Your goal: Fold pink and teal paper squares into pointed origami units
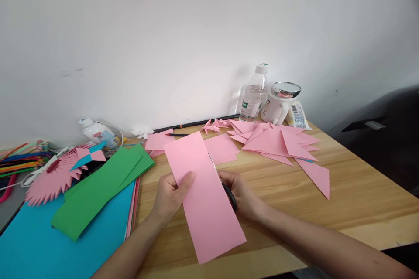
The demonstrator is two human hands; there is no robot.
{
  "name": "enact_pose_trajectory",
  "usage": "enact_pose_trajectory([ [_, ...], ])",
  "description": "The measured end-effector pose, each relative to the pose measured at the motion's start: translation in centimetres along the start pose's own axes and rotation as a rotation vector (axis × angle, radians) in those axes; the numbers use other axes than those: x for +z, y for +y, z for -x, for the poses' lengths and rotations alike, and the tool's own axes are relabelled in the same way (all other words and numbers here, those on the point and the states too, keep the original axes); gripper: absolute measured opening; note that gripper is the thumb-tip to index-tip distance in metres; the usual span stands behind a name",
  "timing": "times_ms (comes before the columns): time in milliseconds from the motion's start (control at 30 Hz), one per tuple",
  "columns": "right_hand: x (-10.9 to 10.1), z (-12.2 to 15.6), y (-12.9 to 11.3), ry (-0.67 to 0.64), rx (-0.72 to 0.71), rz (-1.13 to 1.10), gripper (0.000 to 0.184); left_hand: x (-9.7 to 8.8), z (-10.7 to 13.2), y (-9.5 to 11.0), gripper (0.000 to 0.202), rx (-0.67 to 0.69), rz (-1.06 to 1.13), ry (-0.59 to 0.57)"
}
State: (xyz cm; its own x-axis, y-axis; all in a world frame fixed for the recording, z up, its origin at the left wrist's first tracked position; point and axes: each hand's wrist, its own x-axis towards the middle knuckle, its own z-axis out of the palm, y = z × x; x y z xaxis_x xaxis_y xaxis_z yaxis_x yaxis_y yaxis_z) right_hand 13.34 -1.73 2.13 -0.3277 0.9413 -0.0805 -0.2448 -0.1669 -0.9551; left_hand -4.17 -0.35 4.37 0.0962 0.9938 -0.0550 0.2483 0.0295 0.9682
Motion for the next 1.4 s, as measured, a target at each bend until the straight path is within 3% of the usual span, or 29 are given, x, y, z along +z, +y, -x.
enact_pose_trajectory([
  [367,-0.10,-0.14,0.03,-0.007,0.016,-0.009,0.030,-0.17,-0.52,-0.38,0.050,0.002,0.116,0.098],
  [667,-0.47,-0.23,0.15,-0.030,-0.063,0.065,0.028,-0.05,-0.09,0.11,0.048,-0.038,0.036,-0.001],
  [1400,-0.70,-0.29,0.69,-0.019,-0.074,0.112,0.021,-0.01,-0.14,-0.01,0.050,-0.011,-0.006,-0.022],
])
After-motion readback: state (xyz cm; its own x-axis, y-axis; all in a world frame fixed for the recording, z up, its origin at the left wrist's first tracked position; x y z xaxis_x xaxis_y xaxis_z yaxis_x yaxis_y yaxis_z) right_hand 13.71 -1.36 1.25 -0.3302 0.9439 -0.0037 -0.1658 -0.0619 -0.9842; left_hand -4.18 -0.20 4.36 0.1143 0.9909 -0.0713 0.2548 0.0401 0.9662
